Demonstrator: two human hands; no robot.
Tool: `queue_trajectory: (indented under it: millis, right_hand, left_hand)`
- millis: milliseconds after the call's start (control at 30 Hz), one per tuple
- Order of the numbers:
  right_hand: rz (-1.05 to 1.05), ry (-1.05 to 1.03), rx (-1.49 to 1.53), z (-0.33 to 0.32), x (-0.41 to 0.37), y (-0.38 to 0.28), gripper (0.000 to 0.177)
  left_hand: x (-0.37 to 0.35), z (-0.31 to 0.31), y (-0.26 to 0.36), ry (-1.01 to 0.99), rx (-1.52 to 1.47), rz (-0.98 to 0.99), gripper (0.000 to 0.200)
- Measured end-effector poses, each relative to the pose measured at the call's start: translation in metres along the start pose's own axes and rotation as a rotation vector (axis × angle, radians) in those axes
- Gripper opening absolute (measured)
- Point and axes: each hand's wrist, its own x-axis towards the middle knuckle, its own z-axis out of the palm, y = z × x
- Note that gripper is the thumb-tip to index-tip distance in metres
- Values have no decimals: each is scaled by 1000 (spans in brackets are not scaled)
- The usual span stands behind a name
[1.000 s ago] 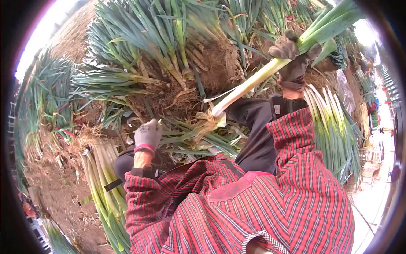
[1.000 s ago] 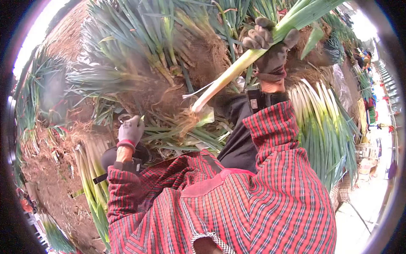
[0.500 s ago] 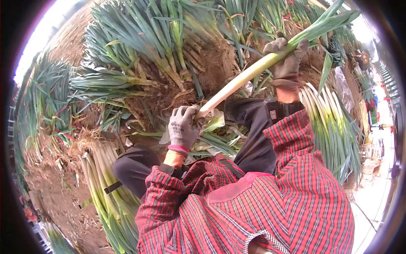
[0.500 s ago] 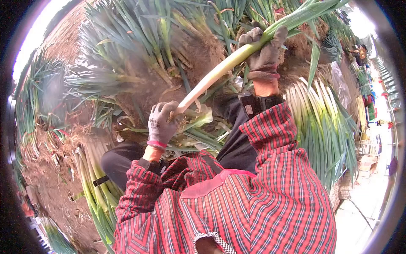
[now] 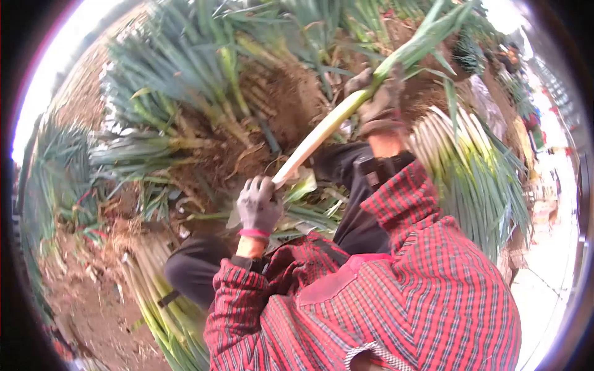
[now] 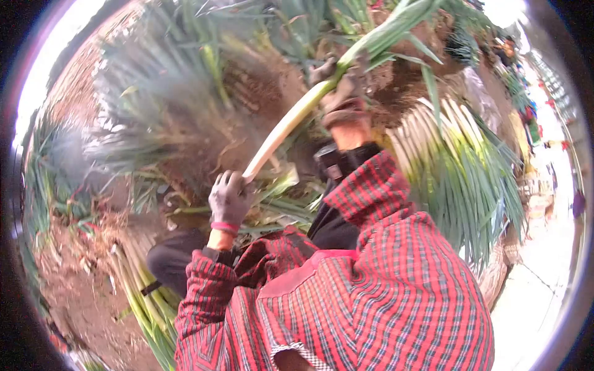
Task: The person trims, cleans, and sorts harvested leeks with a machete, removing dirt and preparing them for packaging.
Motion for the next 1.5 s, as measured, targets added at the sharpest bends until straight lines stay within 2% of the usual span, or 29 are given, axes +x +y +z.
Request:
queue_trajectory:
  millis: [67,100,133,167,267,300,400,467,533,600,800,900,1067,1133,1200,1233,1267,1333,1433,1500]
  right_hand:
    - [-60,35,5,-11,11,10,62]
    - [-2,-61,-20,-15,8,8,58]
    - [-33,32,4,-15,9,10,57]
    - [-44,36,-9,-18,8,11,57]
    - [-37,82,-1,-22,9,11,61]
    - [-20,103,7,-23,8,13,63]
    - [-14,128,16,-19,1,16,62]
    - [-54,139,-10,-16,-2,17,63]
    - [-16,58,3,-24,3,17,62]
    - [-52,113,-5,-14,-6,20,64]
    - [-10,59,-46,-21,-7,25,70]
    - [-10,34,-2,-15,-19,30,65]
    - [-44,110,-47,-14,-19,31,66]
    - [-51,144,-52,-26,-7,25,68]
    - [-93,92,-18,-37,-7,24,66]
    - [-110,63,-1,-41,-6,24,65]
    - [-62,49,34,-42,-8,22,60]
    - [-44,149,0,-46,-14,23,58]
    - [-74,184,-92,-39,-32,22,61]
    - [-13,176,-133,-54,-23,10,65]
  left_hand:
    - [-10,15,-9,46,55,12,20]
    - [-10,14,-6,31,88,13,20]
    - [-10,10,-3,15,126,7,21]
    - [-11,7,-2,3,126,-23,22]
    - [-8,-1,2,1,-164,-357,25]
    - [-5,3,-6,97,-120,-227,29]
    - [-3,0,-16,21,-1,-113,25]
    - [-2,1,-17,9,37,-100,23]
    - [-3,3,-16,34,83,-71,21]
    - [-5,6,-19,40,127,-69,19]
    - [-13,13,-26,47,228,-46,19]
    - [-18,18,-30,60,273,-63,17]
    - [-23,12,-28,115,295,-21,20]
    - [-25,11,-29,171,168,-65,20]
    - [-22,7,-26,247,34,-106,23]
    - [-21,7,-20,237,-53,-255,28]
    - [-18,2,-19,210,-62,-258,28]
    - [-13,-6,-21,149,-82,-265,28]
    - [-11,-5,-28,216,14,-154,21]
    - [-11,-2,-30,195,109,-110,14]
